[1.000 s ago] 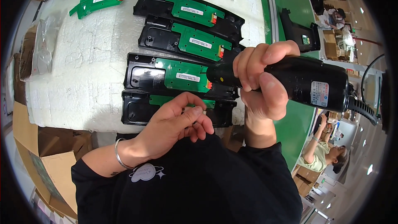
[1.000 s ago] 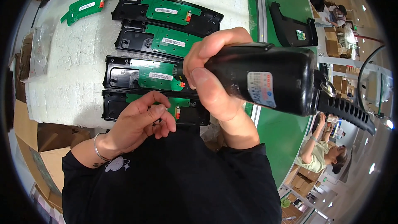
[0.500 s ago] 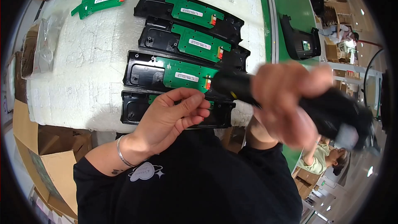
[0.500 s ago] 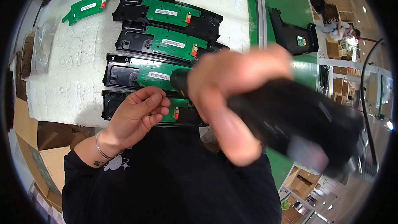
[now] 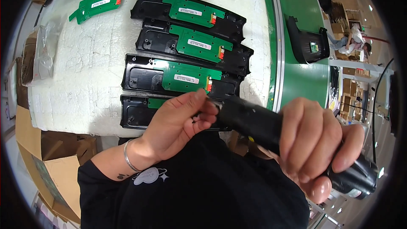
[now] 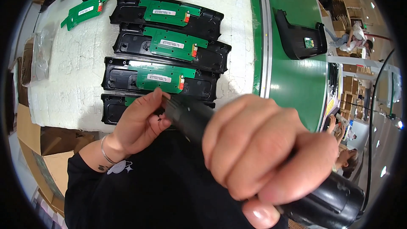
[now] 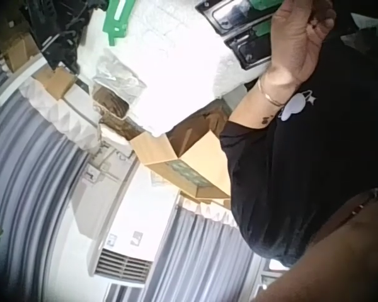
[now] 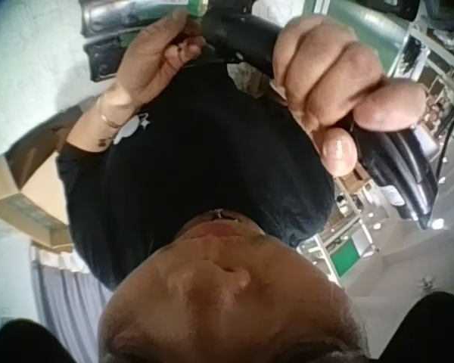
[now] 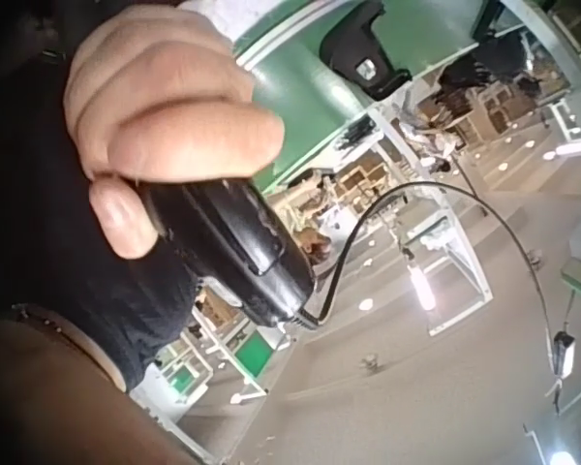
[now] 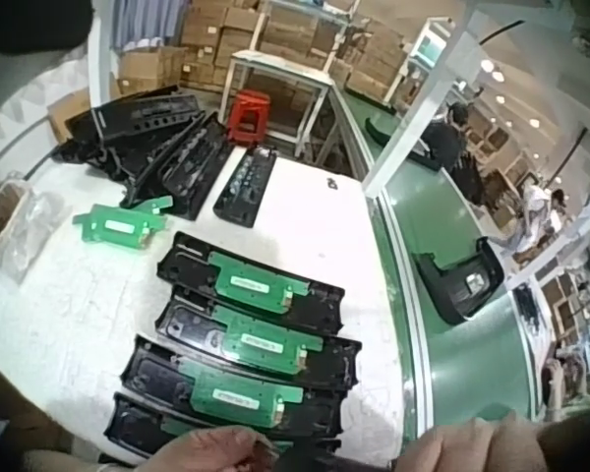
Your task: Assemble electronic circuit boards into black plastic housings and secure them with screws using an electric screwdriver.
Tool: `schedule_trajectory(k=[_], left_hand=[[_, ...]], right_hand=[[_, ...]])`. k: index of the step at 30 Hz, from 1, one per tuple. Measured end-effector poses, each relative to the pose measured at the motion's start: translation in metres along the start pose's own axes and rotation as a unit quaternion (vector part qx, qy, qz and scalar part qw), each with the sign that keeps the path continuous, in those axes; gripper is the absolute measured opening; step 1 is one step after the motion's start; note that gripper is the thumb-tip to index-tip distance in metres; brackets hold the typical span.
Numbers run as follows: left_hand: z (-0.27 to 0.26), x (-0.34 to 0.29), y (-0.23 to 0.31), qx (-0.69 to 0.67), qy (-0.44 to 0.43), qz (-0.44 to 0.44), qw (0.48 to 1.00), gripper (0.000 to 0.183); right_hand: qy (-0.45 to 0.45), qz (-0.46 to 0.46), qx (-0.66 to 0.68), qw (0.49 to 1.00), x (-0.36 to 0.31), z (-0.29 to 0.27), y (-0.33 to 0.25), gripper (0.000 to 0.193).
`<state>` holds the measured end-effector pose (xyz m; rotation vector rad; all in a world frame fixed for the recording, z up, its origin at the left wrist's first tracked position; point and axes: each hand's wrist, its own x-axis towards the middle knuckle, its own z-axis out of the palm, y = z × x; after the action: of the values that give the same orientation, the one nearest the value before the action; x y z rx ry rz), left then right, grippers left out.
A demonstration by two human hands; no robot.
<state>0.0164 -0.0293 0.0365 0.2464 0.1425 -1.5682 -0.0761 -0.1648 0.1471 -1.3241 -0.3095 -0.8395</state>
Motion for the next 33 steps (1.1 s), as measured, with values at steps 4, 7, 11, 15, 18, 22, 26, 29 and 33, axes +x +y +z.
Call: schedule_trajectory(k=[4,7,11,15,18,22,26,29,33], left_hand=[[0.010,-0.001,0.000,0.058,0.061,-0.031,0.996,0.034],[0.011,-0.003,0.003,0.063,0.089,-0.032,0.994,0.035],[0.010,-0.009,0.011,0.138,0.070,-0.070,0.986,0.032],[0.009,-0.009,0.008,0.172,0.084,-0.056,0.980,0.024],[0.006,-0.010,0.013,0.177,0.052,-0.059,0.981,0.020],[0.008,-0.010,0.013,0.236,0.097,-0.034,0.966,0.013],[0.011,-0.009,0.014,0.203,0.130,-0.031,0.970,0.012],[0.007,-0.010,0.013,0.161,0.115,-0.021,0.980,0.016],[0.006,-0.008,0.012,0.103,0.127,0.001,0.987,0.014]], right_hand=[[0.046,0.051,-0.083,0.994,-0.004,-0.016,0.038,0.029],[0.198,0.120,-0.169,0.958,0.009,-0.005,0.057,0.030],[0.179,0.127,-0.148,0.964,0.008,-0.016,0.063,0.028],[0.152,0.131,-0.155,0.967,0.009,-0.017,0.063,0.027],[0.146,0.139,-0.149,0.968,0.010,-0.015,0.063,0.027],[0.131,0.138,-0.161,0.968,0.013,-0.016,0.067,0.025],[0.113,0.163,-0.150,0.969,0.016,-0.017,0.069,0.020],[0.099,0.176,-0.151,0.968,0.018,-0.019,0.070,0.018],[0.082,0.177,-0.168,0.966,0.018,-0.020,0.073,0.018]])
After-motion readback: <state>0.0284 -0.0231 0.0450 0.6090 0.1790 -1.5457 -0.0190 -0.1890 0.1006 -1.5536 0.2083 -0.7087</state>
